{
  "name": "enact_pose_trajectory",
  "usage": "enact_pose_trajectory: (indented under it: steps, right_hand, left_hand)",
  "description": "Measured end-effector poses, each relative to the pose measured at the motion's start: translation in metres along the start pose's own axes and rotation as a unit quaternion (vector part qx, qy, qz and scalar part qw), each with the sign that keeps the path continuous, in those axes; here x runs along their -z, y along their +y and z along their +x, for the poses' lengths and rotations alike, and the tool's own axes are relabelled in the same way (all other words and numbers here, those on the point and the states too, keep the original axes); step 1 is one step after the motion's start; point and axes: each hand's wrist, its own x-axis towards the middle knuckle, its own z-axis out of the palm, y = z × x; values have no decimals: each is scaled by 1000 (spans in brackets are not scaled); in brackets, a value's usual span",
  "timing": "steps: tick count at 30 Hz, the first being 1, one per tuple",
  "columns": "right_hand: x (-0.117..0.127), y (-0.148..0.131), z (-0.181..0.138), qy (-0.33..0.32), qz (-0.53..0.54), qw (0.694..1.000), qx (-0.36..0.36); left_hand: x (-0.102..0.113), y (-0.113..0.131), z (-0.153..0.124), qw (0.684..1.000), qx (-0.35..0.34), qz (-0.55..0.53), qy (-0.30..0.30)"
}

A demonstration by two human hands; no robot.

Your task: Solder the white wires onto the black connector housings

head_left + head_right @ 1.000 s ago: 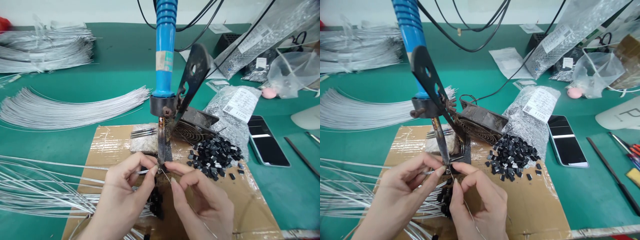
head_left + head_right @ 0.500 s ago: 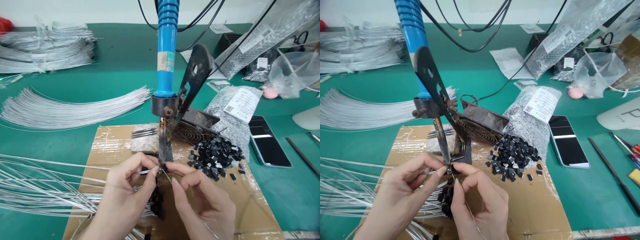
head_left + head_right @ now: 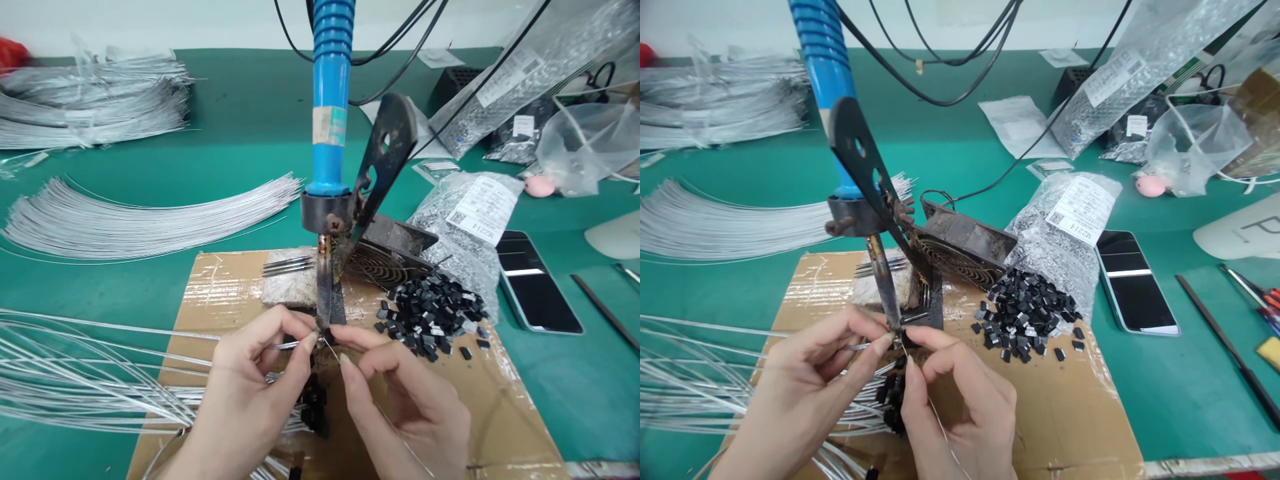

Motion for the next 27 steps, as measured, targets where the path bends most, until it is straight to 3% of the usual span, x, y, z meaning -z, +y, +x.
enact_pose_trajectory:
  steps: [27]
  right_hand:
    - [-1,-1,1,24,-92,992,78]
  left_hand:
    - [2,2,0,999,8,31,-11]
